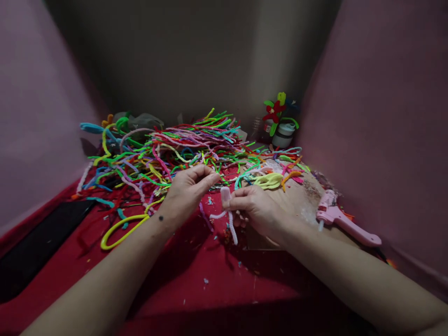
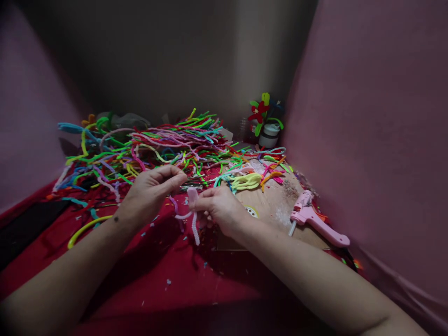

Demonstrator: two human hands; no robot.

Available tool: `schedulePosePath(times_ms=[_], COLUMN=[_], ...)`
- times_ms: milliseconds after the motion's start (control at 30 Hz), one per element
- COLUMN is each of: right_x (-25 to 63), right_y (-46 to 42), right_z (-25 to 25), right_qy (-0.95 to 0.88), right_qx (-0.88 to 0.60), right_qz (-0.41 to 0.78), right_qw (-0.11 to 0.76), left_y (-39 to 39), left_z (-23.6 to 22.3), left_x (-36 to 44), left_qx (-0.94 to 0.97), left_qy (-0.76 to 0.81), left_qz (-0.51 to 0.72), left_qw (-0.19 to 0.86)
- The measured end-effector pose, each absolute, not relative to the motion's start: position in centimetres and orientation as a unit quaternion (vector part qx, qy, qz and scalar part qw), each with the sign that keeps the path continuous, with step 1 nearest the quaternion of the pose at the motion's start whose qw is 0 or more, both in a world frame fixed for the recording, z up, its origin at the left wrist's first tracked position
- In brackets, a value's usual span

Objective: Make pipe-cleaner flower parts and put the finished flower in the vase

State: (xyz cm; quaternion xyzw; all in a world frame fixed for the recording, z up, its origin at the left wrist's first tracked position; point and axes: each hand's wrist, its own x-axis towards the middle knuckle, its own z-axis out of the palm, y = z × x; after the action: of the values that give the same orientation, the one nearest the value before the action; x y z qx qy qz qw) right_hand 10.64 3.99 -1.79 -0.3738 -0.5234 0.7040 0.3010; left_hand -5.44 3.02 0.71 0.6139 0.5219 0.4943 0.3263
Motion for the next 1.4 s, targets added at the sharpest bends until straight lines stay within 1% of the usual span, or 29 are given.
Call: schedulePosePath(times_ms=[67, 133, 300, 567, 667, 733, 833, 900, 967, 1067, 1200, 1400], right_x=[10.8, 10.8, 10.8, 11.0, 10.9, 10.9, 10.9, 11.0, 10.9, 10.9, 10.9, 11.0], right_y=[4.3, 4.6, 5.0, 4.7, 4.8, 5.1, 5.6, 5.8, 5.8, 5.6, 5.2, 5.0], right_z=[-1.9, -2.0, -2.3, -2.4, -2.2, -2.3, -2.6, -2.7, -2.8, -2.6, -2.1, -1.9], right_qy=[-0.516, -0.507, -0.500, -0.510, -0.501, -0.478, -0.448, -0.442, -0.447, -0.473, -0.520, -0.568], right_qx=[-0.357, -0.345, -0.344, -0.325, -0.311, -0.290, -0.273, -0.276, -0.287, -0.312, -0.336, -0.382], right_qz=[0.717, 0.731, 0.739, 0.752, 0.750, 0.751, 0.743, 0.737, 0.729, 0.695, 0.653, 0.575], right_qw=[0.306, 0.300, 0.291, 0.262, 0.299, 0.351, 0.417, 0.430, 0.432, 0.443, 0.436, 0.448], left_y=[3.1, 3.1, 2.9, 2.7, 3.0, 3.2, 3.3, 3.1, 2.8, 2.6, 2.5, 2.4], left_z=[0.5, 0.1, -0.3, 0.1, -0.2, -0.4, -0.6, -0.7, -0.8, -1.1, -1.2, -1.6], left_x=[-5.8, -6.0, -5.9, -5.8, -6.1, -6.3, -6.3, -5.9, -5.4, -4.5, -3.8, -3.7], left_qx=[0.608, 0.611, 0.629, 0.652, 0.617, 0.594, 0.592, 0.590, 0.575, 0.560, 0.569, 0.625], left_qy=[0.493, 0.475, 0.485, 0.468, 0.447, 0.438, 0.457, 0.464, 0.468, 0.482, 0.510, 0.535], left_qz=[0.480, 0.455, 0.410, 0.394, 0.442, 0.456, 0.408, 0.385, 0.393, 0.426, 0.456, 0.450], left_qw=[0.396, 0.440, 0.448, 0.448, 0.474, 0.498, 0.524, 0.537, 0.544, 0.523, 0.456, 0.347])
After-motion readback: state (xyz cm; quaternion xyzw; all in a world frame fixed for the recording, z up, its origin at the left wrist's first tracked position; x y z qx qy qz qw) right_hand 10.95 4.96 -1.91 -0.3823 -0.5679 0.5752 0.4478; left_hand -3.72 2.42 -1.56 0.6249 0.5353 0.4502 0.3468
